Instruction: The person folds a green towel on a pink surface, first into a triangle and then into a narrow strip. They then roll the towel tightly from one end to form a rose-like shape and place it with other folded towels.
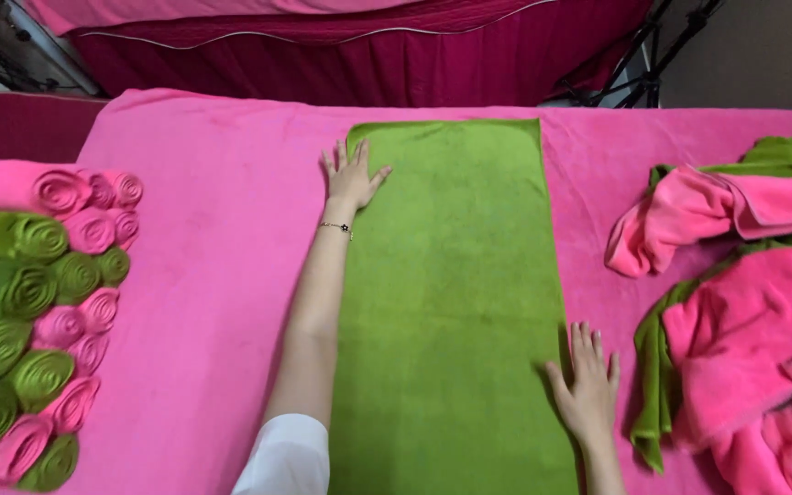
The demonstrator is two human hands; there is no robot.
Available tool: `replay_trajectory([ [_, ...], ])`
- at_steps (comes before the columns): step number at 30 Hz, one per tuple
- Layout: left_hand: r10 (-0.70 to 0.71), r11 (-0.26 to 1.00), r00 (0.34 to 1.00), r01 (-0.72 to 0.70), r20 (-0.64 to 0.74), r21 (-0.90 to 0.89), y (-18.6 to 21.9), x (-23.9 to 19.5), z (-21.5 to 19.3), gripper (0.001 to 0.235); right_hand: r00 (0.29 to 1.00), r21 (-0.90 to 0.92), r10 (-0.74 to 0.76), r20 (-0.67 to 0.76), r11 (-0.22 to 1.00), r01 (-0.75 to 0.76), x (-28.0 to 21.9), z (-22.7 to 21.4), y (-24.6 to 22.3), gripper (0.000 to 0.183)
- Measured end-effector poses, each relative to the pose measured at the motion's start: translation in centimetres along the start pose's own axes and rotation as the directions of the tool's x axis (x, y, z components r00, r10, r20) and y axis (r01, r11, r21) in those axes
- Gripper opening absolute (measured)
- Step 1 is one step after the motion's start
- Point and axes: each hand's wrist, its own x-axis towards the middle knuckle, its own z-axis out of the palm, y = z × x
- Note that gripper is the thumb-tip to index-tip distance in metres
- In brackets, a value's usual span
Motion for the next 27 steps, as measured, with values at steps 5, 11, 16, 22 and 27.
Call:
replay_trajectory([
  [5, -0.036, 0.999, 0.999, 0.035, -0.037, -0.013, -1.6, 4.0, 0.0, 0.099, 0.999, -0.003, -0.049, -0.010, 0.999, 0.049, 0.0, 0.7, 0.9, 0.088],
  [11, -0.107, 0.992, 0.994, 0.104, -0.037, -0.075, -2.6, 7.0, 0.1, 0.076, 0.998, -0.008, -0.067, -0.021, 0.998, 0.067, -0.3, 0.8, 1.3, 0.085],
  [16, -0.275, 0.941, 0.906, 0.185, -0.323, -0.283, -5.7, 12.4, 4.5, 0.048, 0.997, -0.004, -0.076, -0.026, 0.997, 0.076, -0.2, 0.6, 1.0, 0.087],
  [22, -0.385, 0.921, 0.735, 0.267, -0.558, -0.284, -7.2, 16.2, 6.6, 0.019, 0.996, -0.081, -0.082, -0.044, 0.994, 0.078, -0.2, 1.2, 1.1, 0.090],
  [27, -0.307, 0.952, 0.636, 0.201, -0.708, -0.232, -6.3, 15.6, 6.2, 0.023, 0.995, -0.071, -0.092, -0.048, 0.994, 0.088, -0.2, 1.0, 0.8, 0.090],
])
